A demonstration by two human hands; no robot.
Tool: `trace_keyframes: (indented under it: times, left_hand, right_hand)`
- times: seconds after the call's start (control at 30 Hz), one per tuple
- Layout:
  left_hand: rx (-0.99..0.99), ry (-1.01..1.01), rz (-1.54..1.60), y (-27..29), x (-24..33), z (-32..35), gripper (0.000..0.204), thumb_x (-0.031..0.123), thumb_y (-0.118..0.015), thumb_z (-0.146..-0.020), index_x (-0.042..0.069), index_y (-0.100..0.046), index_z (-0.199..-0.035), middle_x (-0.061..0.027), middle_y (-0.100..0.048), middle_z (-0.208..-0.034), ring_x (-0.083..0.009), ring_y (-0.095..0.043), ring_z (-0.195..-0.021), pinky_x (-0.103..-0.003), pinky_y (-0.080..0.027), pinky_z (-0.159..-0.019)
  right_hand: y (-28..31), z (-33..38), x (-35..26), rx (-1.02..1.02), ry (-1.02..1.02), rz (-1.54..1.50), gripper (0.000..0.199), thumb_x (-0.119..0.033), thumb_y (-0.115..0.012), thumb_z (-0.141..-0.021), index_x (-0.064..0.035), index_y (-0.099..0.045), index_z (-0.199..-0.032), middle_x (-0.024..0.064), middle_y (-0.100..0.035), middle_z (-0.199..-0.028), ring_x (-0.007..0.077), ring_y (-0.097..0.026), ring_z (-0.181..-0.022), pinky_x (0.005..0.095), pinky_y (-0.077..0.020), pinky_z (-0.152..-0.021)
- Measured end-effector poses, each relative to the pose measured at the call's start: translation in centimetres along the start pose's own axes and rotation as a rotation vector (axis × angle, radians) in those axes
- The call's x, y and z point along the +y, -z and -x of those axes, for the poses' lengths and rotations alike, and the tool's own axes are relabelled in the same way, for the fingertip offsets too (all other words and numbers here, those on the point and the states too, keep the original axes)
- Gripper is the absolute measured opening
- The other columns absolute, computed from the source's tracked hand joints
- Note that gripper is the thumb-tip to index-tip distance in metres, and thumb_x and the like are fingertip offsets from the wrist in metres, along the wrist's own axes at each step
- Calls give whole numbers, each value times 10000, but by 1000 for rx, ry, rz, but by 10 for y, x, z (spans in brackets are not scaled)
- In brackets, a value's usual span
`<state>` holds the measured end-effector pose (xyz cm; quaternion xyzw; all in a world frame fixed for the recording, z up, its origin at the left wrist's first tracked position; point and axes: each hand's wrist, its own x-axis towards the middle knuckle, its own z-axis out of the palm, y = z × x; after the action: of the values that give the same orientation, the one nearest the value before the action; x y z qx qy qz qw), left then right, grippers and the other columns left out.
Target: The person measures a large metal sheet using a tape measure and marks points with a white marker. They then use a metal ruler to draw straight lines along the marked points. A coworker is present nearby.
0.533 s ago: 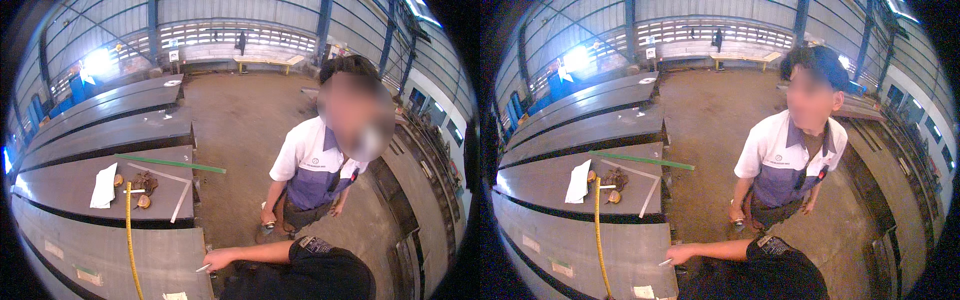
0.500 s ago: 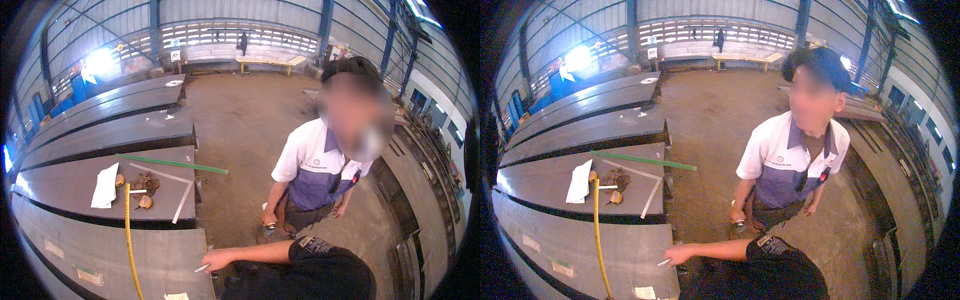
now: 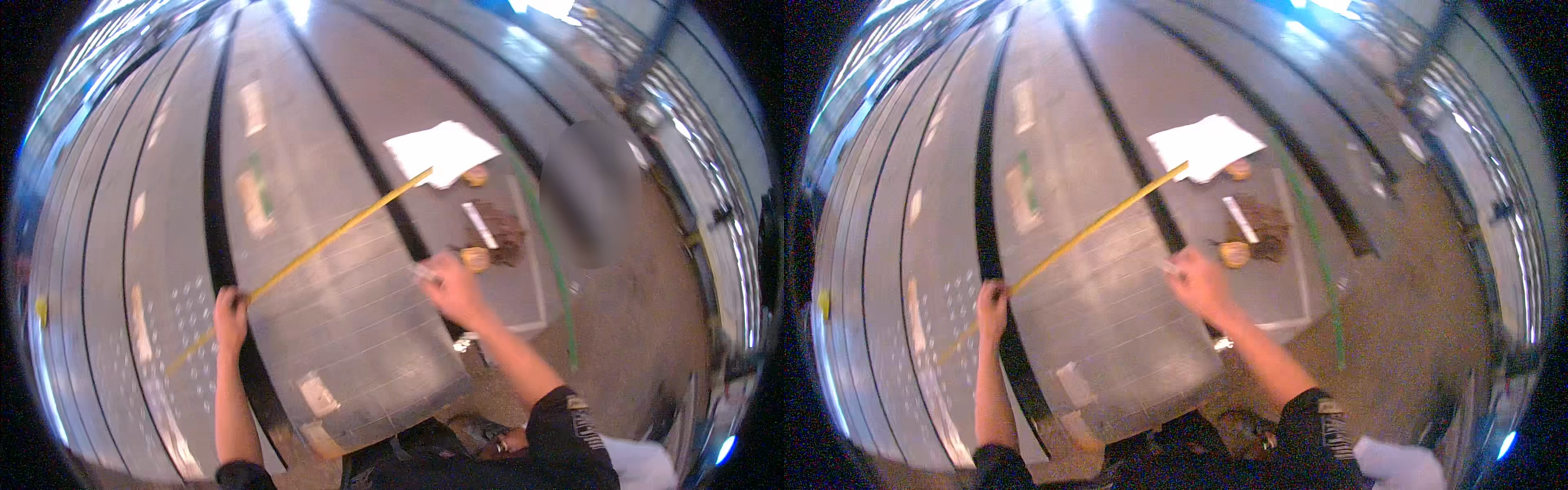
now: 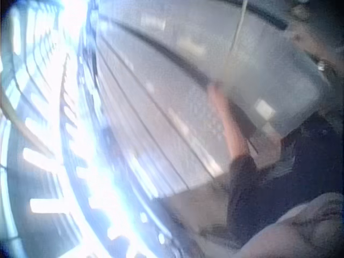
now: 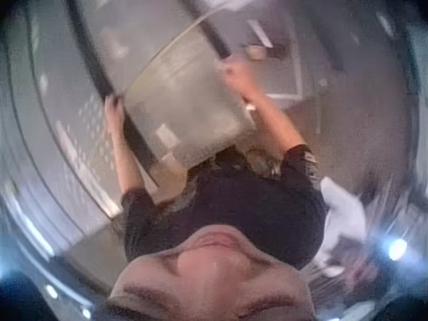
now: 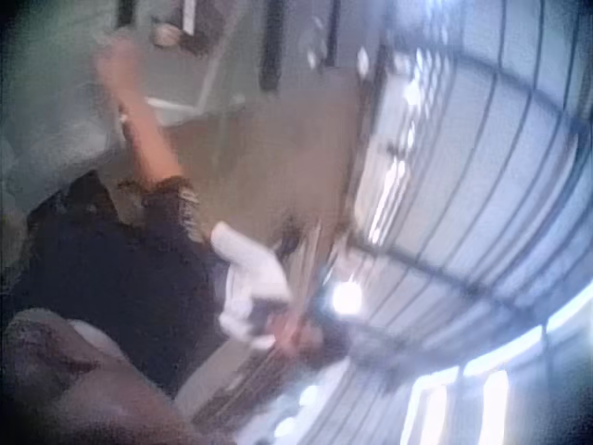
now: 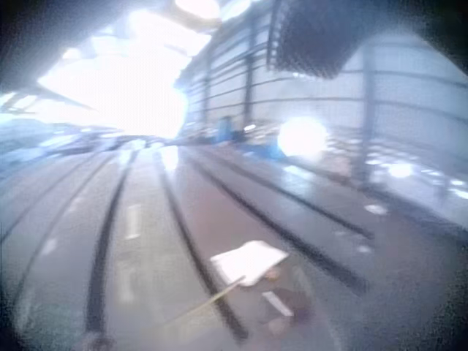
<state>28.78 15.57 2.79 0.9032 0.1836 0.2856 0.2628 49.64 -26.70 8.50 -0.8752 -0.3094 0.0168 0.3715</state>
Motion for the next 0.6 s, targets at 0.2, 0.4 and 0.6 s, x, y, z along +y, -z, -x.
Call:
trace_keyframes:
  times: [0.2, 0.4, 0.6]
  left_hand:
    - [-117, 87, -100, 1, -77, -54, 116, 3, -620, -812, -1, -668, -918, -160, -635, -901, -334, -640, -884, -391, -504, -822]
    - [-222, 213, -81, 1, -125, -79, 136, 9, -640, -808, 8, -685, -937, -144, -654, -932, -303, -656, -909, -385, -512, -839]
    - [-252, 216, -131, -9, -157, -80, 131, 23, -630, -844, 16, -670, -968, -144, -659, -961, -310, -651, -939, -398, -502, -861]
  right_hand:
    - [-66, -154, 30, -21, 303, 246, 301, -206, -659, -893, -146, -666, -1188, 93, -631, -1235, 367, -684, -951, 483, -559, -832]
    - [-113, -236, 63, -150, 393, 440, 369, -219, -647, -898, -202, -650, -1267, 89, -625, -1280, 359, -689, -955, 480, -566, -836]
    - [-140, -260, 88, -314, 369, 536, 221, -226, -640, -905, -92, -674, -1078, 112, -652, -1062, 375, -671, -941, 495, -546, -802]
